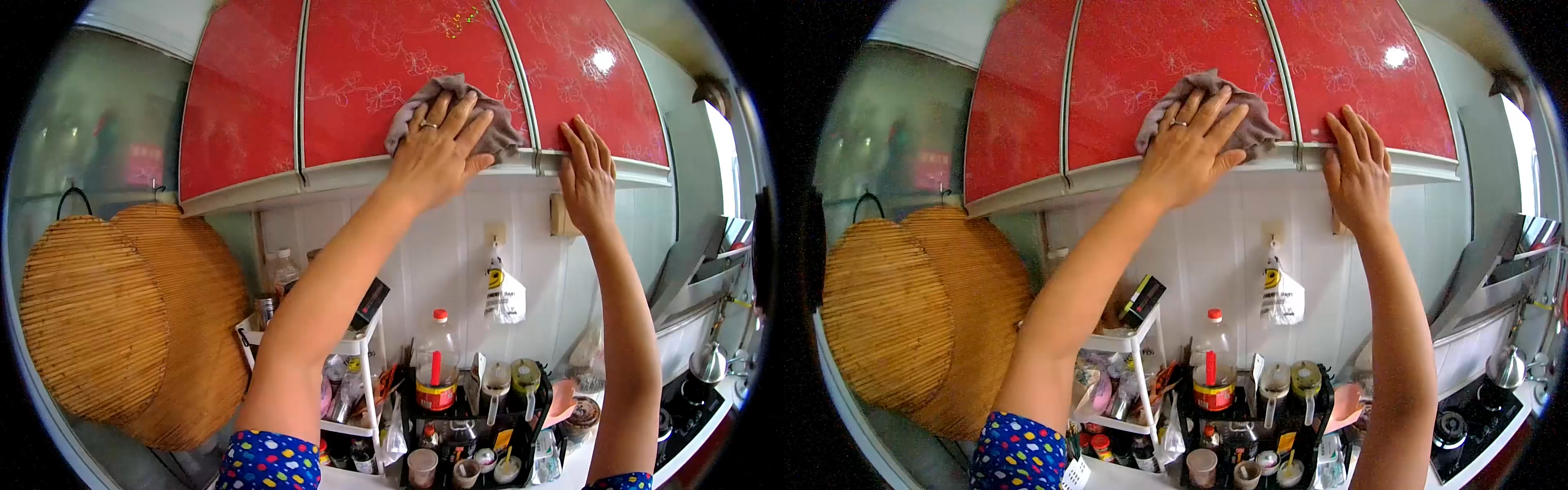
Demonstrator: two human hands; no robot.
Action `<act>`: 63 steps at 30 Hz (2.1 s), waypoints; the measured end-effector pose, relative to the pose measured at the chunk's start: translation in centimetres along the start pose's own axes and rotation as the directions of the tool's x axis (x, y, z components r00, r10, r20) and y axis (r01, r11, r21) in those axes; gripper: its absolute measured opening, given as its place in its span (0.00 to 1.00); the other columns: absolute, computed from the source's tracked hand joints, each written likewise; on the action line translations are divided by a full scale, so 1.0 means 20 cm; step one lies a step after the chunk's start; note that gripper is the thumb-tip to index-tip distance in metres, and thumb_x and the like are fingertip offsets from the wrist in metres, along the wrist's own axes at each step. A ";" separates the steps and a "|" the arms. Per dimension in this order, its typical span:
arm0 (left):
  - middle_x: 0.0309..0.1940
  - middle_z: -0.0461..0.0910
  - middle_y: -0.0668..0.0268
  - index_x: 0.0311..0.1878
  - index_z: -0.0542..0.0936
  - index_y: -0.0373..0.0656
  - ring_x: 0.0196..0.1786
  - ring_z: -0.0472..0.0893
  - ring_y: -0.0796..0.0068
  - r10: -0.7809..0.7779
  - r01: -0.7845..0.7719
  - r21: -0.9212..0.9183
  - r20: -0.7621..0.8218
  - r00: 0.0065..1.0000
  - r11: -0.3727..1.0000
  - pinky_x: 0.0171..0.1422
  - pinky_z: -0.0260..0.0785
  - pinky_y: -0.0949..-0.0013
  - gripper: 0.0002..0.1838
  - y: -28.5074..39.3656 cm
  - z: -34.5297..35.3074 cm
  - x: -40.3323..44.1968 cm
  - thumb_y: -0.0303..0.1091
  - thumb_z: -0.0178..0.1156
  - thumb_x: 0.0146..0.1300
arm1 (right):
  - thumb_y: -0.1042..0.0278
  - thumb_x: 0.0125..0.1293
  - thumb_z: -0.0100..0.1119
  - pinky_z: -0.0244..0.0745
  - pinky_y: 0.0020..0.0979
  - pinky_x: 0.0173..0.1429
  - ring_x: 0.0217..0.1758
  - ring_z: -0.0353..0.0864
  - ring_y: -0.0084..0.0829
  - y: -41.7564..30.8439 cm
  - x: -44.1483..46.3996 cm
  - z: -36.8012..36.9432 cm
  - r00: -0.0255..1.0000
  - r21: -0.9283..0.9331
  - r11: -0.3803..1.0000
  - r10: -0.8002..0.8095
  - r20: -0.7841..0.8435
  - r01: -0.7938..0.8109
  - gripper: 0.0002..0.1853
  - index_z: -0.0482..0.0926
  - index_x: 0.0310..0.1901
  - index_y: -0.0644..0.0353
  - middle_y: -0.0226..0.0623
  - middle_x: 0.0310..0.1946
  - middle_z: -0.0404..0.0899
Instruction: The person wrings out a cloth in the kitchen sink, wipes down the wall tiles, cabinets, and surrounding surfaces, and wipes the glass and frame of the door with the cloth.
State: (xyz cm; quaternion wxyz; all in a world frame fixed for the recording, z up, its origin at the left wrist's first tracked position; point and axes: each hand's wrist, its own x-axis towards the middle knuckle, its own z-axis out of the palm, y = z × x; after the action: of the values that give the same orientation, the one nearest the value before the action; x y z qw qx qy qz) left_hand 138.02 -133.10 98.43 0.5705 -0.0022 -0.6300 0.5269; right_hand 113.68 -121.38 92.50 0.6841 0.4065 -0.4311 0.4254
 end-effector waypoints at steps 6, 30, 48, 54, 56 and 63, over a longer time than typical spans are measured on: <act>0.76 0.47 0.62 0.73 0.56 0.62 0.77 0.42 0.46 -0.430 0.353 0.343 0.182 0.884 0.870 0.72 0.34 0.27 0.32 -0.55 -0.09 0.08 0.62 0.37 0.70 | 0.62 0.67 0.49 0.54 0.43 0.73 0.72 0.59 0.41 0.00 0.00 -0.03 1.000 0.018 1.000 -0.003 0.028 0.003 0.24 0.69 0.65 0.50 0.37 0.69 0.62; 0.72 0.52 0.56 0.70 0.66 0.52 0.73 0.52 0.48 -0.894 0.822 0.431 -0.072 0.442 0.371 0.72 0.48 0.41 0.29 -1.01 -0.07 0.48 0.54 0.32 0.73 | 0.60 0.60 0.54 0.55 0.46 0.71 0.70 0.61 0.43 -0.13 0.01 0.04 0.997 0.099 0.995 -0.019 -0.073 0.026 0.27 0.71 0.63 0.56 0.42 0.67 0.64; 0.68 0.65 0.60 0.67 0.69 0.55 0.71 0.61 0.50 0.315 -0.298 -0.212 0.048 0.948 0.931 0.75 0.51 0.51 0.25 0.05 0.35 0.61 0.51 0.46 0.70 | 0.63 0.53 0.62 0.60 0.44 0.69 0.67 0.66 0.43 -0.09 -0.02 0.02 0.996 0.134 0.989 -0.047 -0.070 0.056 0.30 0.74 0.61 0.54 0.41 0.64 0.69; 0.70 0.61 0.57 0.70 0.63 0.55 0.72 0.59 0.49 0.047 -0.060 0.069 0.172 0.984 0.996 0.74 0.53 0.49 0.27 -0.38 0.15 0.48 0.51 0.43 0.71 | 0.73 0.51 0.59 0.62 0.43 0.68 0.66 0.68 0.45 -0.09 -0.02 -0.01 0.994 0.145 0.984 -0.090 -0.065 0.099 0.29 0.74 0.60 0.56 0.42 0.64 0.70; 0.72 0.56 0.56 0.72 0.60 0.54 0.73 0.58 0.49 -0.212 0.177 0.183 0.196 0.957 0.967 0.73 0.53 0.46 0.28 -0.64 0.06 0.44 0.52 0.39 0.72 | 0.74 0.53 0.57 0.64 0.43 0.66 0.64 0.70 0.45 -0.12 0.01 -0.02 0.993 0.173 0.982 -0.061 -0.098 0.077 0.24 0.77 0.55 0.58 0.43 0.61 0.72; 0.74 0.50 0.57 0.75 0.54 0.54 0.76 0.50 0.48 -0.716 0.641 0.395 0.065 0.695 0.658 0.75 0.43 0.40 0.33 -1.39 -0.30 -0.07 0.57 0.32 0.71 | 0.74 0.56 0.57 0.66 0.41 0.63 0.61 0.72 0.44 -0.27 0.19 -0.05 0.991 0.223 0.974 0.003 -0.137 0.028 0.14 0.80 0.45 0.57 0.42 0.57 0.74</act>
State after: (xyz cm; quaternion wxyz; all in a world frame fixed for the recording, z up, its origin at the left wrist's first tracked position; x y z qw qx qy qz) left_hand 159.52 -142.30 114.62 0.6458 0.3905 -0.5407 0.3717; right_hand 119.93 -121.22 94.77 0.6644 0.4537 -0.3298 0.4939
